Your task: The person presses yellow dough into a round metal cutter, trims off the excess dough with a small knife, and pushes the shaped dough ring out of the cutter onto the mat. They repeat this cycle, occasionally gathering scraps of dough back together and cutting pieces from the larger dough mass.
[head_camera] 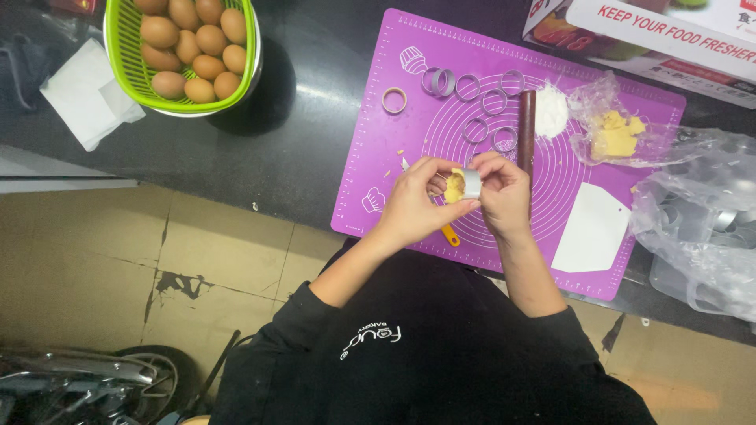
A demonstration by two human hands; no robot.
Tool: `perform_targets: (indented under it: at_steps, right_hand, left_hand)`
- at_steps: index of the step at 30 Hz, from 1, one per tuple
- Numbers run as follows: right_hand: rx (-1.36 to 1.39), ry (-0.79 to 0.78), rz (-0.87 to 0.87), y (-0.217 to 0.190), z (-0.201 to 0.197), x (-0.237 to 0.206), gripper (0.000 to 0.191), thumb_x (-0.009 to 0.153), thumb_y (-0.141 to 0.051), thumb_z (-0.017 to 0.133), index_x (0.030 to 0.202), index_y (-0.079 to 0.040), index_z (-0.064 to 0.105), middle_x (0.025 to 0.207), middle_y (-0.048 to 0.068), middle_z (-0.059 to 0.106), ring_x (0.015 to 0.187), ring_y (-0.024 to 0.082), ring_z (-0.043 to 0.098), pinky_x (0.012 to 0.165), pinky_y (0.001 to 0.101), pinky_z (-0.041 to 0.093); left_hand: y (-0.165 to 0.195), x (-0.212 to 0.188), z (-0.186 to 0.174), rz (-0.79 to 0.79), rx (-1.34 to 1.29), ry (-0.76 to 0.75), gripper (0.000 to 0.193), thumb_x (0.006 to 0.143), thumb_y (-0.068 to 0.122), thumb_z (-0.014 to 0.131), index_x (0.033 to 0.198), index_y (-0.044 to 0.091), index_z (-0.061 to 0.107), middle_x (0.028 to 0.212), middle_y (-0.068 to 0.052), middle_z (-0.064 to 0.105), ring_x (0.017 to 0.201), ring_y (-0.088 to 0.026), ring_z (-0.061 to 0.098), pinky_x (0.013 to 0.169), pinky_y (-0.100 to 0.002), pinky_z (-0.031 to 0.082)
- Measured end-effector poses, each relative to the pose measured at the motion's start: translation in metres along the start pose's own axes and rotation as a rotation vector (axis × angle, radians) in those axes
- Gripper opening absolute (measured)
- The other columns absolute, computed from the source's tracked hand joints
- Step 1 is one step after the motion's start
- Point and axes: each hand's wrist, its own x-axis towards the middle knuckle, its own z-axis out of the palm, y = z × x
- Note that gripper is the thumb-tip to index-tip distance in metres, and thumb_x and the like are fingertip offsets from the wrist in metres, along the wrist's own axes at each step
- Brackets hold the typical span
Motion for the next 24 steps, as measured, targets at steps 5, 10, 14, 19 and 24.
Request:
perform_targets:
  at_steps: [5,10,14,19,24]
  right_hand:
    - [-0.141,0.010,0.194,-0.010,-0.002,0.000,0.032,0.083,0.003,0.077,0.113,0.000,0.067,0.104,0.007,0.070,0.093,0.012,0.067,0.082,0.0251,0.056]
    - [-0.276,-0.025,0.183,-0.011,-0.006,-0.002,0.024,0.090,-0.007,0.078,0.111,0.003,0.071,0.099,0.007,0.074,0.086,0.010,0.069,0.075,0.0242,0.057]
    - [-0.315,-0.007,0.174,-0.008,-0.008,-0.004,0.022,0.094,-0.013,0.079,0.107,0.004,0.073,0.094,0.007,0.074,0.082,0.010,0.068,0.072,0.0235,0.055]
    - [-0.194,-0.127,0.273,-0.013,-0.012,0.004,0.030,0.088,-0.016,0.081,0.110,0.002,0.072,0.095,0.005,0.074,0.082,0.008,0.068,0.072,0.0220,0.055]
    - [-0.303,-0.118,0.316,-0.016,-0.013,0.003,0.029,0.085,-0.014,0.083,0.108,0.003,0.075,0.087,0.005,0.074,0.075,0.007,0.066,0.065,0.0213,0.052]
  left_hand:
    - [0.008,-0.001,0.000,0.090,0.037,-0.023,0.058,0.076,0.030,0.089,0.122,0.005,0.063,0.105,-0.007,0.063,0.090,-0.018,0.069,0.081,-0.030,0.058]
    - [0.011,-0.002,-0.002,0.192,0.113,-0.043,0.063,0.072,0.031,0.091,0.123,0.004,0.063,0.113,-0.012,0.057,0.096,-0.024,0.067,0.082,-0.036,0.057]
    - [0.010,0.003,-0.004,0.179,0.137,-0.106,0.059,0.075,0.031,0.089,0.121,0.005,0.062,0.113,-0.010,0.059,0.099,-0.024,0.068,0.085,-0.036,0.057]
    - [0.010,0.007,-0.006,0.204,0.178,-0.113,0.055,0.075,0.029,0.089,0.117,0.005,0.063,0.114,-0.009,0.058,0.100,-0.025,0.067,0.084,-0.037,0.056]
    - [0.009,0.009,-0.008,0.313,0.180,-0.130,0.053,0.072,0.026,0.090,0.112,0.005,0.063,0.115,-0.009,0.057,0.102,-0.027,0.065,0.085,-0.039,0.055]
